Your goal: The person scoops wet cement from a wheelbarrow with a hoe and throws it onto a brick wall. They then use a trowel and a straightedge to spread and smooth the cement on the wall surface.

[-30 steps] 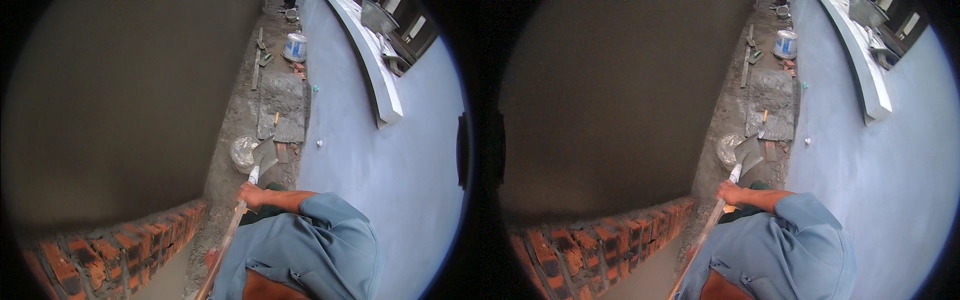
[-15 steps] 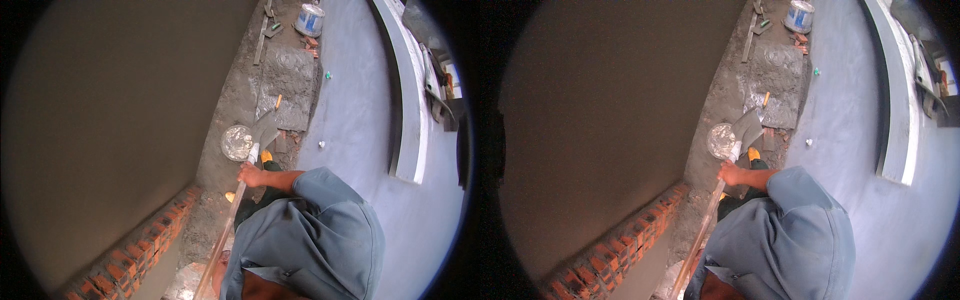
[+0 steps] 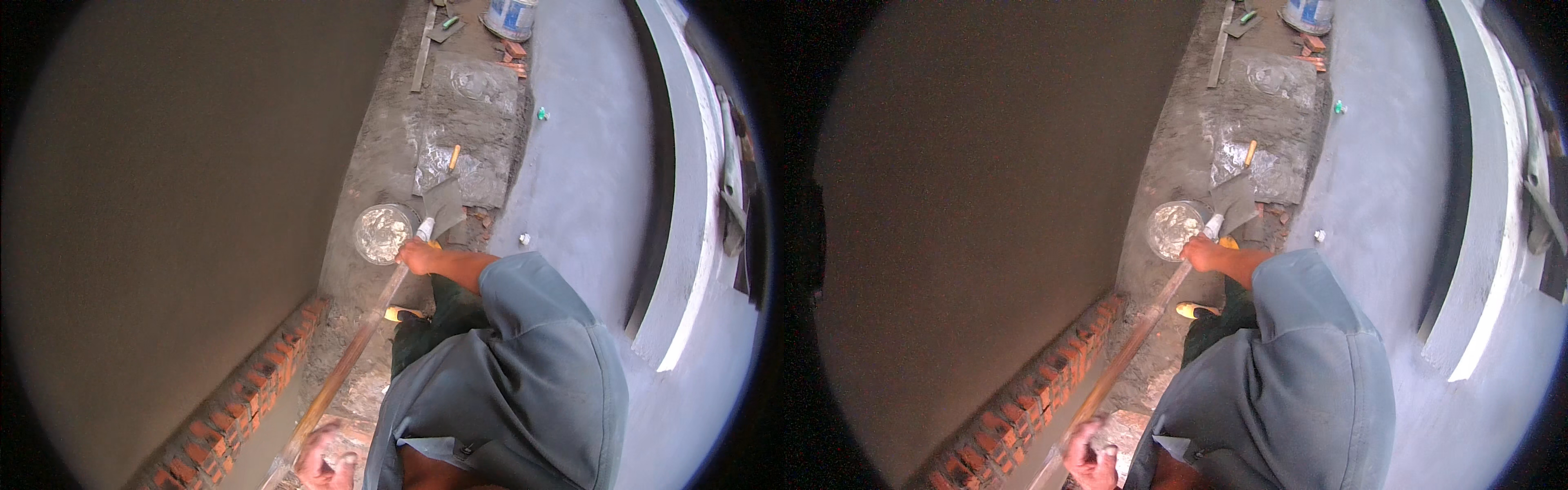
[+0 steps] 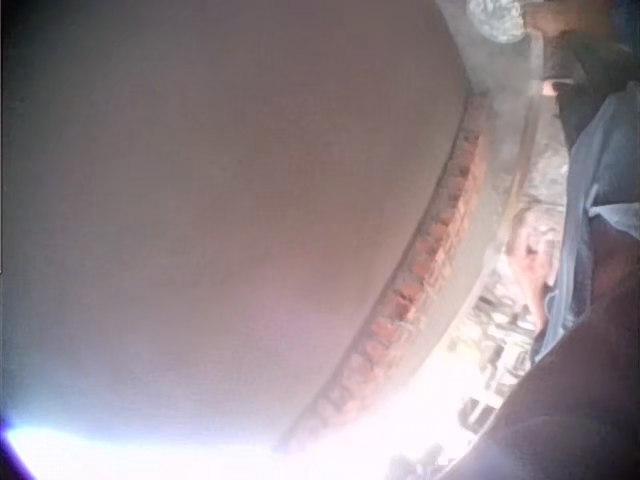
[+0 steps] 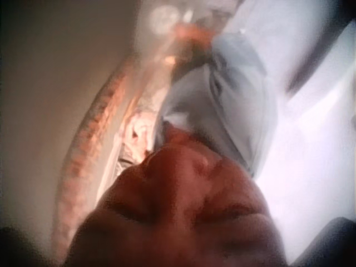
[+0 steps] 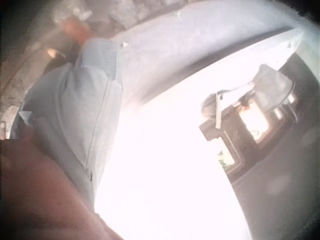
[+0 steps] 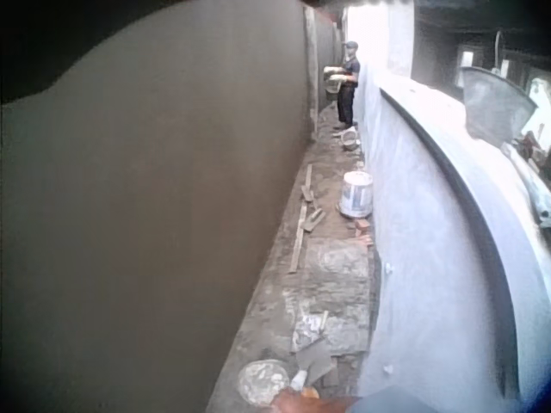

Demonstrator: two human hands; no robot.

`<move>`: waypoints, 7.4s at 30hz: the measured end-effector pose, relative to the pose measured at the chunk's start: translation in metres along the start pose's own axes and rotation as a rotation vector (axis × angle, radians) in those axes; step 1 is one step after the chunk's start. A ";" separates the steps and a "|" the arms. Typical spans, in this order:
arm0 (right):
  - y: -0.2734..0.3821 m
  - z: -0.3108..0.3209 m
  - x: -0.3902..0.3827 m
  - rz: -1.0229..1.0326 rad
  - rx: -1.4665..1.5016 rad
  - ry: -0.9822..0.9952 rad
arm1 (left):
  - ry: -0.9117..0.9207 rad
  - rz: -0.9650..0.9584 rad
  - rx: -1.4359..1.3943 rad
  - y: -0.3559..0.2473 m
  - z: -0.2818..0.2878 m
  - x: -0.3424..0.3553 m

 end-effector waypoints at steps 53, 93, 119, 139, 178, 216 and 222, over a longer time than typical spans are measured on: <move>-0.062 -0.077 -0.050 -0.251 -0.212 0.163 | 0.466 0.054 0.910 0.233 -0.165 0.071; 0.117 0.103 0.040 -0.493 0.970 -0.263 | 0.612 0.231 -0.038 0.448 -0.039 -0.023; 0.137 0.096 -0.014 -0.464 0.843 -0.327 | 0.246 0.354 0.109 0.421 0.046 -0.078; 0.115 0.421 0.025 -0.489 0.464 -0.450 | -0.075 0.291 0.094 0.361 0.054 -0.058; -0.156 -0.199 0.053 -1.514 1.578 -0.534 | 0.224 0.150 0.231 0.271 -0.128 0.080; -0.116 -0.182 -0.073 -1.720 1.546 -0.520 | 0.709 0.254 0.733 0.338 -0.099 0.021; -0.194 -0.151 -0.053 -1.757 1.505 -0.676 | 0.640 0.269 0.667 0.332 -0.199 0.060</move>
Point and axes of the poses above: each hand's wrist, its own x-axis towards the middle knuckle, its own z-axis out of the back of the hand, y = z × x, the point moved 5 cm from there along x, towards the middle knuckle, and after that the axes turned 14 degrees about -y, right-handed, at the moved point
